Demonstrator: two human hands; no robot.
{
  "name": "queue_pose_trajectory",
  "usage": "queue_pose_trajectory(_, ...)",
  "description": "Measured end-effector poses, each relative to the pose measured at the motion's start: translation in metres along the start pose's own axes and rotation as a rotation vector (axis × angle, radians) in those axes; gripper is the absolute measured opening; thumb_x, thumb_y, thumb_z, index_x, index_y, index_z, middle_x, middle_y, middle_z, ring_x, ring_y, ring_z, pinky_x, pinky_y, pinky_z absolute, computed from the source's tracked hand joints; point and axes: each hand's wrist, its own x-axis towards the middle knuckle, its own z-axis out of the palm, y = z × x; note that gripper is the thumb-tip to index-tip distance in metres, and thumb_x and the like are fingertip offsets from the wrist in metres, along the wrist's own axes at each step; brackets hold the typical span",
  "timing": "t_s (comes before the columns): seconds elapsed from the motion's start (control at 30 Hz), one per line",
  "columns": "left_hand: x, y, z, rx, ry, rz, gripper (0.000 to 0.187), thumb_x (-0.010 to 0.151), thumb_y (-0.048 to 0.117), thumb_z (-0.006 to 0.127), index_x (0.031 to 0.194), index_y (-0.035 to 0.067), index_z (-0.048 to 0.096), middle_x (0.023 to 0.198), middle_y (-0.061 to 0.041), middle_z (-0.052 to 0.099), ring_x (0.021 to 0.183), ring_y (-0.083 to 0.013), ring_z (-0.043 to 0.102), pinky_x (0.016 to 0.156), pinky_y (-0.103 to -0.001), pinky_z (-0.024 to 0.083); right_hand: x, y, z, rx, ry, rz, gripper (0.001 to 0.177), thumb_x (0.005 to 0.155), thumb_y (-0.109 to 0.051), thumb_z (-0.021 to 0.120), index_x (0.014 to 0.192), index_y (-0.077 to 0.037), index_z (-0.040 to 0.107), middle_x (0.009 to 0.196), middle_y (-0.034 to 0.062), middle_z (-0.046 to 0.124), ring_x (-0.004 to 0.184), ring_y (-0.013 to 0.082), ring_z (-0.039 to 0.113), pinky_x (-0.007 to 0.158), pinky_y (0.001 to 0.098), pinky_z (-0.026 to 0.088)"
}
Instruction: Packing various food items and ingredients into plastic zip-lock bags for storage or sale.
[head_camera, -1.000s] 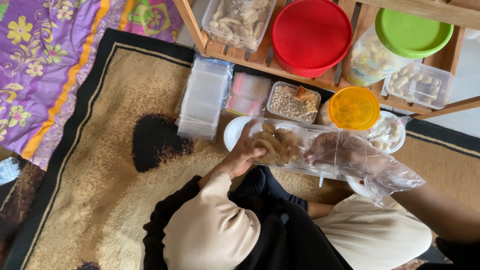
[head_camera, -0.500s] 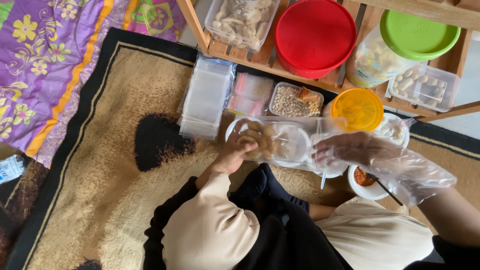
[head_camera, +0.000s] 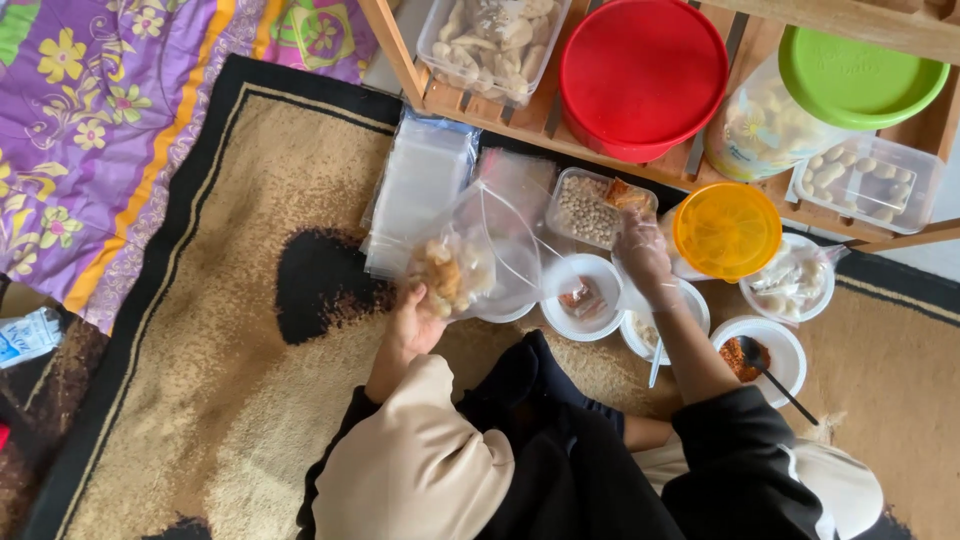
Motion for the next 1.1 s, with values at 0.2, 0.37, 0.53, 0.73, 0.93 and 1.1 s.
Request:
queue_pose_trajectory(0.2,-0.021,0.021,0.114,0.075,-0.032,0.075,0.008,0.088,0.027,0.077,0.088,0.024,0.07,0.113,-0.005,0.076,0.108,-0.0229,0.07,0.093,-0.05,0.057,0.035,-0.032,-0.07,0.192,0.073,0.225,0.07,0.072,-0.021,0.061,0.138,0.004,0.062,0.08,0.0258,0.066,0.078,0.0482,0.07,0.057,0.0596,0.058)
queue_pose_trajectory(0.37,-0.016,0.017,0.093,0.046,-0.064,0.112,0.011,0.091,0.025,0.075,0.096,0.018,0.069,0.118,-0.008,0.075,0.111,-0.0248,0.069,0.096,-0.049,0.057,0.045,-0.013,-0.063,0.561,-0.407,0.561,0.057,0.088,-0.026,0.055,0.144,-0.018,0.049,0.128,0.0189,0.051,0.1,0.0484,0.063,0.077,0.0535,0.061)
queue_pose_trajectory(0.53,-0.013,0.012,0.087,0.036,-0.117,0.132,0.03,0.09,0.023,0.076,0.115,0.012,0.063,0.123,-0.015,0.072,0.116,-0.0299,0.067,0.098,-0.054,0.056,0.073,0.003,-0.067,0.644,-0.605,0.48,0.069,0.086,-0.036,0.074,0.145,-0.029,0.041,0.143,0.013,0.047,0.128,0.0433,0.048,0.092,0.0558,0.056)
queue_pose_trajectory(0.73,-0.011,0.005,0.06,0.035,-0.099,0.123,0.033,0.092,0.024,0.073,0.121,0.013,0.062,0.124,-0.014,0.071,0.117,-0.0295,0.067,0.1,-0.054,0.055,0.073,0.005,-0.089,0.648,-0.4,0.554,0.029,0.098,-0.034,0.053,0.122,-0.02,0.054,0.114,0.0147,0.058,0.105,0.0442,0.06,0.08,0.0534,0.057)
queue_pose_trajectory(0.93,-0.011,0.0,0.051,0.027,-0.062,0.109,0.029,0.092,0.025,0.073,0.118,0.017,0.065,0.128,-0.013,0.07,0.12,-0.0307,0.066,0.102,-0.054,0.053,0.074,0.001,-0.072,0.562,-0.255,0.482,0.031,0.105,-0.029,0.041,0.114,-0.014,0.067,0.089,0.0143,0.066,0.082,0.0417,0.07,0.067,0.0509,0.059)
queue_pose_trajectory(1.1,-0.008,-0.007,0.03,0.013,-0.065,0.1,0.04,0.091,0.024,0.073,0.129,0.017,0.06,0.13,-0.014,0.069,0.122,-0.0311,0.064,0.103,-0.057,0.052,0.093,-0.042,-0.084,0.581,-0.388,0.314,0.032,0.103,-0.02,0.04,0.107,-0.017,0.072,0.091,0.0082,0.065,0.084,0.0309,0.07,0.066,0.0399,0.059)
